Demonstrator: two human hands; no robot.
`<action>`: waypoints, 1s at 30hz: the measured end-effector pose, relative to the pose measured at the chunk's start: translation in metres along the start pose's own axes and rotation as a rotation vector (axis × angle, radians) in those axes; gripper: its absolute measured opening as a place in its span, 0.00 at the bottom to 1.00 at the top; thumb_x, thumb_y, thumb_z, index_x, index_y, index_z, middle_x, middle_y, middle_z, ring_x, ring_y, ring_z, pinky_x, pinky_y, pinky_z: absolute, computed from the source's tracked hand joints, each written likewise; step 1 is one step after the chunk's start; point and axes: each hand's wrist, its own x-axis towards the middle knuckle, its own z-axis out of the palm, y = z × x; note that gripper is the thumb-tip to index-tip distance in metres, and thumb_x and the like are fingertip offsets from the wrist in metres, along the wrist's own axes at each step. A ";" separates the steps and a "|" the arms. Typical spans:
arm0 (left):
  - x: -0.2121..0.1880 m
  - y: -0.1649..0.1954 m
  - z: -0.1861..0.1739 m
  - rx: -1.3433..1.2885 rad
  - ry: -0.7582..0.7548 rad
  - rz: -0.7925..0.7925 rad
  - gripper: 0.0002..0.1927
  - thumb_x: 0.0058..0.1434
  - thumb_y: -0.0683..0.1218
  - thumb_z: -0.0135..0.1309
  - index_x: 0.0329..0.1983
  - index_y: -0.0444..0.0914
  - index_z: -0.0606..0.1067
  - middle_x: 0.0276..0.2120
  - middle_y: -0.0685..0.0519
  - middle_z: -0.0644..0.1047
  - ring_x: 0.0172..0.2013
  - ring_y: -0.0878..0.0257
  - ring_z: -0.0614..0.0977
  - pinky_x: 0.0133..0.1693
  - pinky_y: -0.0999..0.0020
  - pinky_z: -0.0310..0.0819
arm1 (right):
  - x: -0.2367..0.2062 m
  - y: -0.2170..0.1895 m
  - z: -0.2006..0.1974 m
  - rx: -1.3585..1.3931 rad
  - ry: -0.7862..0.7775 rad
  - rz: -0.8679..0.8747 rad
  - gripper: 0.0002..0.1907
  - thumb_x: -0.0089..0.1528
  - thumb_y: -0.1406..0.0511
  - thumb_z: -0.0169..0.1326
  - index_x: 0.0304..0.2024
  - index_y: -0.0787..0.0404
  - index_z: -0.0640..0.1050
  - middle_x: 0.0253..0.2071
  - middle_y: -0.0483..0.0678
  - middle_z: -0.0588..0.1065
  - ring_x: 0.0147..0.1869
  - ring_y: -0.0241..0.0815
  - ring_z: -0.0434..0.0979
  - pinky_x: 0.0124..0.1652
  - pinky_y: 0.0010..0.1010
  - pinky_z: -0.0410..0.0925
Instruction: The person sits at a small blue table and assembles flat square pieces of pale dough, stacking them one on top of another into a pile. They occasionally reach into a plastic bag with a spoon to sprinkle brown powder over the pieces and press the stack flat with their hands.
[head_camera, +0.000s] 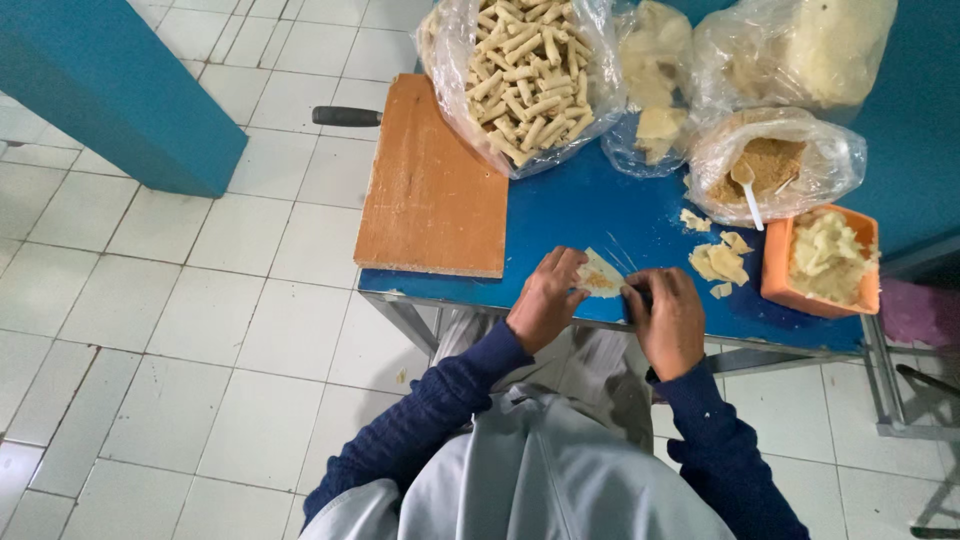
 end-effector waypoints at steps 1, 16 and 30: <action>0.000 0.001 -0.001 -0.008 -0.009 0.003 0.24 0.54 0.35 0.63 0.52 0.34 0.69 0.47 0.43 0.73 0.45 0.48 0.79 0.46 0.57 0.76 | 0.000 -0.001 -0.001 0.017 0.015 -0.012 0.06 0.62 0.67 0.62 0.40 0.60 0.79 0.39 0.52 0.75 0.46 0.52 0.76 0.43 0.41 0.69; 0.000 0.002 -0.004 0.050 -0.019 0.108 0.25 0.52 0.36 0.64 0.52 0.33 0.69 0.47 0.43 0.71 0.48 0.44 0.75 0.48 0.54 0.73 | 0.007 -0.004 -0.001 0.020 0.022 -0.061 0.04 0.64 0.68 0.58 0.40 0.61 0.77 0.39 0.53 0.75 0.43 0.56 0.76 0.40 0.45 0.68; 0.011 0.000 0.003 0.202 -0.123 0.100 0.19 0.59 0.44 0.61 0.52 0.33 0.74 0.48 0.42 0.70 0.50 0.44 0.72 0.53 0.52 0.69 | 0.009 -0.009 0.003 0.204 -0.029 0.037 0.06 0.66 0.68 0.55 0.45 0.61 0.79 0.42 0.52 0.79 0.41 0.53 0.80 0.38 0.41 0.71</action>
